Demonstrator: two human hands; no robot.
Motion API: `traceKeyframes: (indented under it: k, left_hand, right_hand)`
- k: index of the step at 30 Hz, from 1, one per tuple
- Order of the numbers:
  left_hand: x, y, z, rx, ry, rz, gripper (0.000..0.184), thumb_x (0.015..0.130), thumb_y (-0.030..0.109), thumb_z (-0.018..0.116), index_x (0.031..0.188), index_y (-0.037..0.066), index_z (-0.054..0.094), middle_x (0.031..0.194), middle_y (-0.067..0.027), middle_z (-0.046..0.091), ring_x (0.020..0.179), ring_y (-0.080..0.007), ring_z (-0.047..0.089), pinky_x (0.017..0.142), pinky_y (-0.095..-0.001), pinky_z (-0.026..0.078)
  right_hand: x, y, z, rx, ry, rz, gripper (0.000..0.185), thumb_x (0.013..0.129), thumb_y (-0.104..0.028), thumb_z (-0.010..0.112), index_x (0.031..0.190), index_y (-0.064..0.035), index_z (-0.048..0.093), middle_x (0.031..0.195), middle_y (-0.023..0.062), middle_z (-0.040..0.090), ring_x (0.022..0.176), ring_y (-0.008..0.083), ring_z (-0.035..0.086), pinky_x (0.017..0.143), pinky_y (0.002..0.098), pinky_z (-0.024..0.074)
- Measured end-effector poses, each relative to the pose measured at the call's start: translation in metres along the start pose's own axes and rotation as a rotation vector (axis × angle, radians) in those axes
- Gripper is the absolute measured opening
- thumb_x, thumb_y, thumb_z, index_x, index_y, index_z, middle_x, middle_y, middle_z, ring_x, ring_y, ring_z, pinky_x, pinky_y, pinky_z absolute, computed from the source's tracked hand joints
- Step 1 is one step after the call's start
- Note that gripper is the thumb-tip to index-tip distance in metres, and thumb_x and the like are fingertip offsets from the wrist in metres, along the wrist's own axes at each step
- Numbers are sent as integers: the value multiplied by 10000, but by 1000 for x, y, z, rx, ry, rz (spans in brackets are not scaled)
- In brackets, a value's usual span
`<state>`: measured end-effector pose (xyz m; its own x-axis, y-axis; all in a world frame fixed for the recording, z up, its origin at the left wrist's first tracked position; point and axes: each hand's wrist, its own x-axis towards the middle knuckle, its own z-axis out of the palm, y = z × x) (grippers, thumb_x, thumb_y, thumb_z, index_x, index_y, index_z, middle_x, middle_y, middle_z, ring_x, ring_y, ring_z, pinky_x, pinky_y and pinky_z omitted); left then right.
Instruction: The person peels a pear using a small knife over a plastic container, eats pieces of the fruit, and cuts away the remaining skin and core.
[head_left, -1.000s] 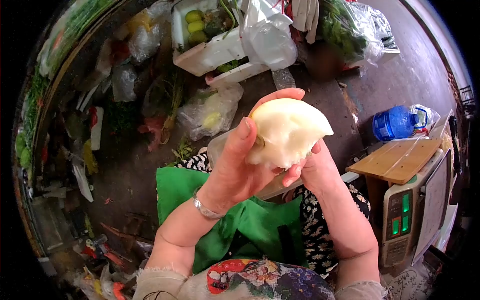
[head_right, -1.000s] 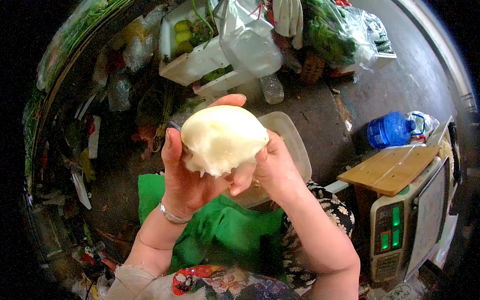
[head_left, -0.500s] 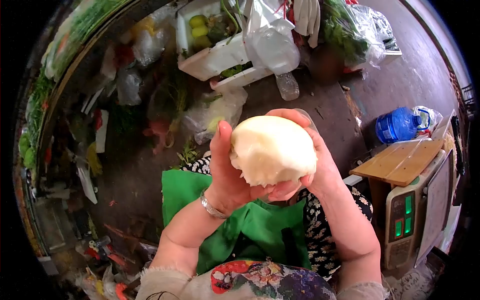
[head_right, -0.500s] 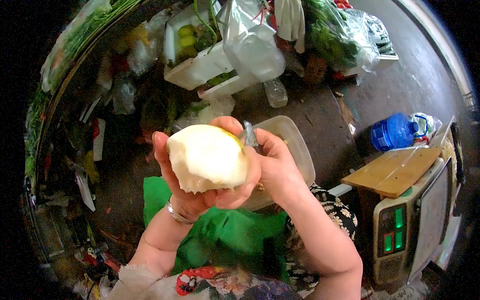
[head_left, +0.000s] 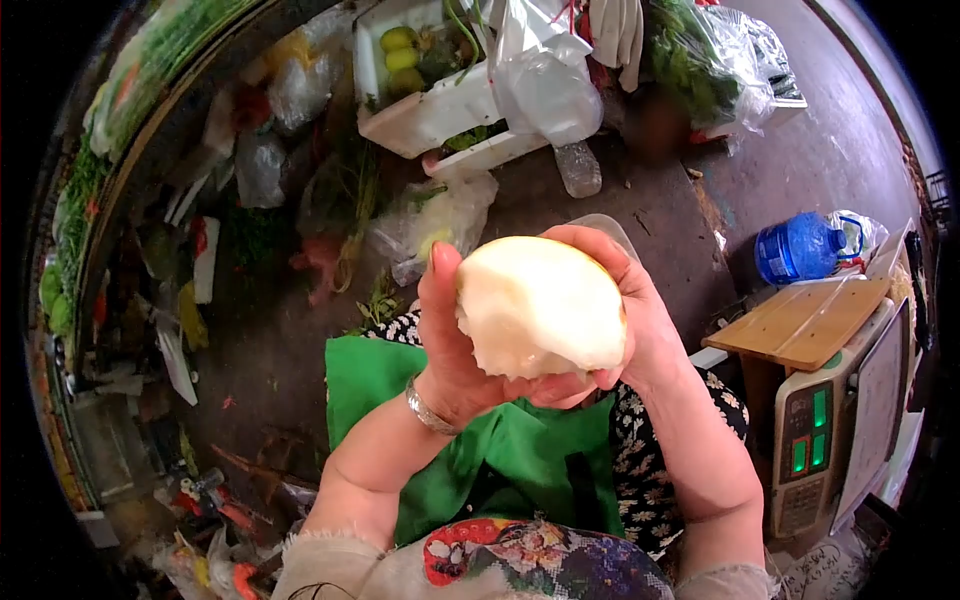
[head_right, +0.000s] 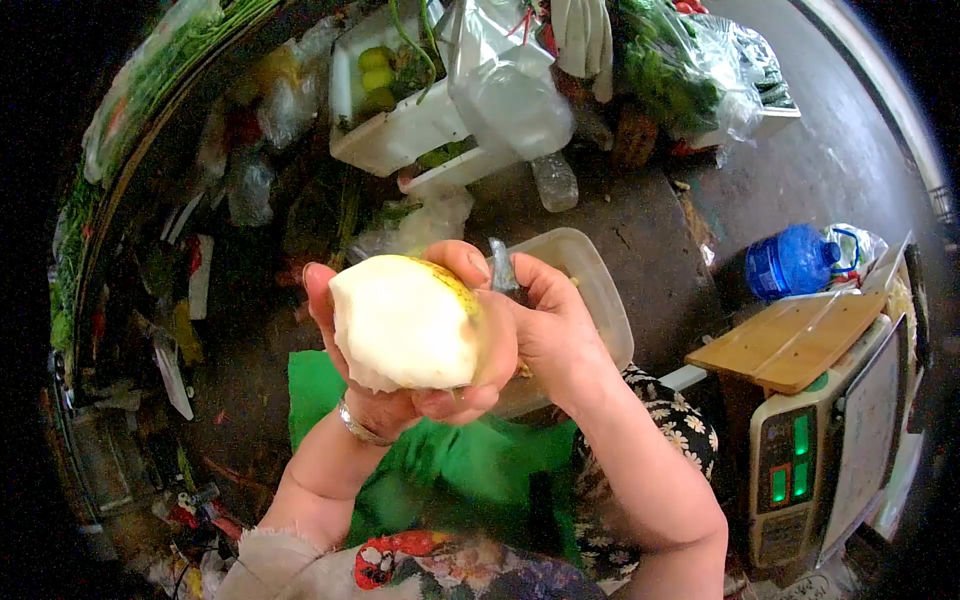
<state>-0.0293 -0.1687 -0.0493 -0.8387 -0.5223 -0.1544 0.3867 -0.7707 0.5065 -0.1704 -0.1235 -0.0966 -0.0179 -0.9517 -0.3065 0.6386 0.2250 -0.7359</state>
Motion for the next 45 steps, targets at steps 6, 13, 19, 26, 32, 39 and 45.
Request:
traceKeyframes:
  k: [6,13,19,26,32,39,45]
  left_hand:
    - [-1,2,-2,-131,108,-26,895,736,796,433,1254,69,383,680,-260,482,410,-165,375,370,-281,337]
    - [0,1,1,-74,73,-14,888,730,792,443,1233,62,391,650,-248,473,388,-165,359,348,-271,319]
    - [2,2,10,-169,221,-2,892,728,800,421,1202,44,394,659,-253,472,373,-167,353,333,-271,309]
    - [9,0,24,-262,356,61,909,740,801,392,1192,11,397,711,-231,494,374,-168,369,331,-268,318]
    - [13,1,6,-180,-35,25,940,759,790,381,1226,-26,386,811,-210,557,406,-181,430,342,-270,346]
    - [18,-3,-1,-220,-37,45,836,864,683,348,1326,-14,354,918,-296,599,550,-235,535,449,-292,417]
    - [20,-4,-1,-166,-19,-6,916,826,737,351,1348,-15,313,951,-283,588,501,-206,502,448,-306,406]
  right_hand:
    - [3,2,-4,14,15,56,382,834,5,583,1213,-20,548,1143,78,615,1030,168,593,889,289,486]
    - [1,1,-2,15,28,35,386,834,4,591,1216,-26,548,1153,78,611,1033,165,591,888,288,486]
    - [1,-2,1,-2,35,44,385,833,0,596,1214,-32,552,1163,73,608,1035,164,590,892,291,485]
    - [1,0,0,27,24,33,385,839,-14,593,1220,-42,545,1160,70,603,1054,167,581,910,298,475]
    - [-3,-4,4,18,-3,-39,251,840,-91,631,1077,-22,585,1005,47,637,900,104,601,792,249,491]
    - [-1,-1,-5,114,-170,-102,506,748,-213,739,1161,3,541,1056,58,631,948,138,609,854,287,487]
    - [-1,1,-4,53,-128,-93,859,606,-538,787,1209,10,514,1120,53,613,1018,152,597,905,307,477]
